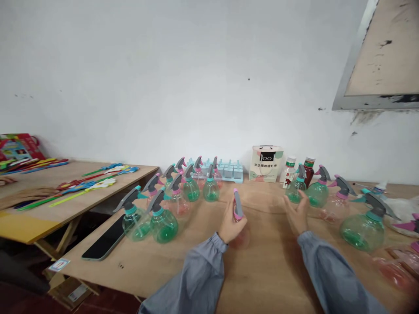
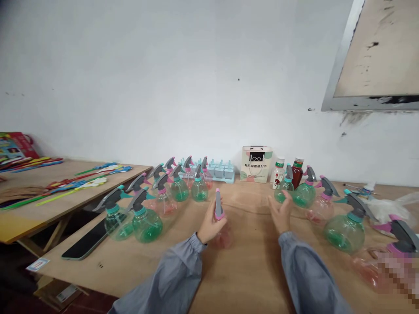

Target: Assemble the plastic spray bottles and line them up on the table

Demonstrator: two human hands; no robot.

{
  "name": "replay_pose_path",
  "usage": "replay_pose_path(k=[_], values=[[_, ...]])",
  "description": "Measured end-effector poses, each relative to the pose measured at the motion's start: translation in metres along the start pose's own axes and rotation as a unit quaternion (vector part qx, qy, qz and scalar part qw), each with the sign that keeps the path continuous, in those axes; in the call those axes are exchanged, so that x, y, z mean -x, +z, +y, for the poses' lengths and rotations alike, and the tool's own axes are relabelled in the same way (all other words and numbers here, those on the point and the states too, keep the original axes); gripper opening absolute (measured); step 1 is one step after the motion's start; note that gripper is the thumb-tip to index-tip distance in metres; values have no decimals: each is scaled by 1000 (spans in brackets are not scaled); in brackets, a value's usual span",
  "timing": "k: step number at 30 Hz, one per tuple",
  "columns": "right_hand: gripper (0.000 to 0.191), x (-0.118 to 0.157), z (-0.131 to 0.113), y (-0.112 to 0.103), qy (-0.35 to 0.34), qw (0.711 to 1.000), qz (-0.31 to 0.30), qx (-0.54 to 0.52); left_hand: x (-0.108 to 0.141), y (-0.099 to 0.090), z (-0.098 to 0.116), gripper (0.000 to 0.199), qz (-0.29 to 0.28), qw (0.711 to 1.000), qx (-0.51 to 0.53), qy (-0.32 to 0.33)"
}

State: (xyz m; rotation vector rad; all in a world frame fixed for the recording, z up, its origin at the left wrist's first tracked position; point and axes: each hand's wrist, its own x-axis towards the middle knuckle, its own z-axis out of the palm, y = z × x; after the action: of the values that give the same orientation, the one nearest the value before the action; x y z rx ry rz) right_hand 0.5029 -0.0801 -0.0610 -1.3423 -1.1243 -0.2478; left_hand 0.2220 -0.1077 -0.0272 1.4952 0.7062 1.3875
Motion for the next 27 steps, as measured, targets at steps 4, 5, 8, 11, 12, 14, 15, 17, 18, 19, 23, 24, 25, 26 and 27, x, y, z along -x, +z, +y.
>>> replay_pose_path(k=[4,5,8,11,12,14,15,17,18,19,23,24,25,26,27], values=[[91,-54,41,16,36,992,47,111,1,-4,-4,75,17,994,-93,45],[93,-59,47,21,44,991,46,119,1,-5,-6,76,16,995,-91,44],[88,-61,55,32,61,989,47,125,0,-7,-9,72,25,997,-69,35],[79,-52,56,34,69,988,49,130,-5,-11,-7,59,43,998,-45,21],[78,-48,56,33,67,988,45,130,-6,-13,-5,55,48,998,-34,14],[80,-36,54,27,54,990,31,128,-9,-17,-1,52,52,999,-2,0],[82,-28,52,23,39,992,23,119,-11,-19,2,52,49,999,18,-5],[84,-7,45,16,-1,997,7,78,-13,-22,7,55,41,997,58,-16],[83,6,40,11,-24,998,-1,51,-13,-24,9,57,35,996,77,-27],[82,19,34,7,-42,999,-7,24,-13,-25,12,60,30,994,96,-40],[78,69,2,-10,-69,996,-47,-24,-12,-27,21,70,10,984,157,-80],[77,78,-7,-15,-70,996,-56,-30,-11,-27,22,70,7,983,167,-82],[75,85,-14,-19,-67,995,-70,-33,-11,-27,22,69,3,981,176,-84],[73,90,-21,-23,-64,994,-82,-34,-10,-27,22,66,0,979,184,-88],[70,94,-26,-27,-58,993,-93,-33,-9,-27,20,63,1,977,192,-92]])
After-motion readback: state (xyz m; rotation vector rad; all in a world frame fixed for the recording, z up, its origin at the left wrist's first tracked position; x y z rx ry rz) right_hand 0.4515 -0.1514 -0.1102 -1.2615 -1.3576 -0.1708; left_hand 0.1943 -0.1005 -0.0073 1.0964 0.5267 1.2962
